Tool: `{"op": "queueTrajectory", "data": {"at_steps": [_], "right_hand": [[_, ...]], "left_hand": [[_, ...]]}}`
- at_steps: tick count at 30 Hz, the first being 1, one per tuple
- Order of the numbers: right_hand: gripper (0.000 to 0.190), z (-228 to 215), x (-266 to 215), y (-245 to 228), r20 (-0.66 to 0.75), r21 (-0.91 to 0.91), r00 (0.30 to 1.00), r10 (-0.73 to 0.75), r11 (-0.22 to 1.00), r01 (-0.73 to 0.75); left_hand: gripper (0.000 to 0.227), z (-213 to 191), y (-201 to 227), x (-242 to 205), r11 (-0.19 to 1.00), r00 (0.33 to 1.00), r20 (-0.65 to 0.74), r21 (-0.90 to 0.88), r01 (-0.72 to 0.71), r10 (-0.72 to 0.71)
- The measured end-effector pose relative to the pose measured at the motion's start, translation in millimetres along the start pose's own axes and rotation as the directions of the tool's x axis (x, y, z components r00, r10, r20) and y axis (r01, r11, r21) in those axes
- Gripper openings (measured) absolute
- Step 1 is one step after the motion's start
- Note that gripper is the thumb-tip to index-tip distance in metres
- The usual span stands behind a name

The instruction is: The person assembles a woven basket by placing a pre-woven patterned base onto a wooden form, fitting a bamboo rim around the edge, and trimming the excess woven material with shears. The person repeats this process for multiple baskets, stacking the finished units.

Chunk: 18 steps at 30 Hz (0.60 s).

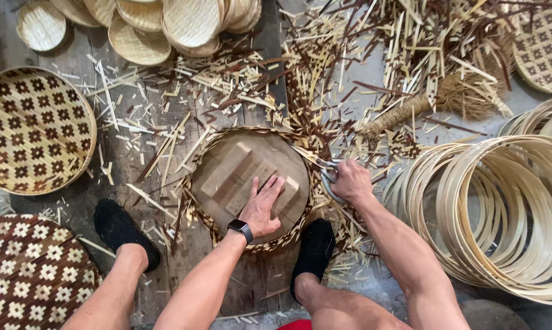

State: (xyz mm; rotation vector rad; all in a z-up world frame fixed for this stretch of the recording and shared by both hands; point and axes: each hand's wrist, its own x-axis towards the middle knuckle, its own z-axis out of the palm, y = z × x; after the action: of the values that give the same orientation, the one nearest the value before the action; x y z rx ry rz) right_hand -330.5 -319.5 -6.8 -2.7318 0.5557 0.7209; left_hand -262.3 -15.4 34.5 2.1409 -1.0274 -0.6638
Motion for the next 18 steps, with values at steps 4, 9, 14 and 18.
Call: {"op": "queueTrajectory", "data": {"at_steps": [4, 9, 14, 18], "right_hand": [[0.038, 9, -15, -10, -0.094, 0.0, 0.996, -0.001, 1.0, 0.001], [0.058, 4, -24, -27, -0.371, -0.103, 0.903, -0.214, 0.977, 0.189], [0.045, -6, -19, -23, 0.153, 0.02, 0.98, 0.126, 0.991, -0.13], [0.043, -15, -13, -7, 0.081, -0.033, 0.997, 0.013, 0.999, -0.01]], "left_hand": [[0.105, 3, 2, 0, 1.0, 0.999, 0.019, -0.015, 0.025, -0.025], [0.106, 5, 0, 1, 1.0, 1.0, 0.006, -0.016, 0.027, -0.027], [0.095, 6, -1, 1, 0.999, 0.999, 0.021, -0.002, 0.036, -0.036], [0.093, 6, 0, 3, 0.999, 0.999, 0.013, -0.005, 0.052, -0.052]]}}
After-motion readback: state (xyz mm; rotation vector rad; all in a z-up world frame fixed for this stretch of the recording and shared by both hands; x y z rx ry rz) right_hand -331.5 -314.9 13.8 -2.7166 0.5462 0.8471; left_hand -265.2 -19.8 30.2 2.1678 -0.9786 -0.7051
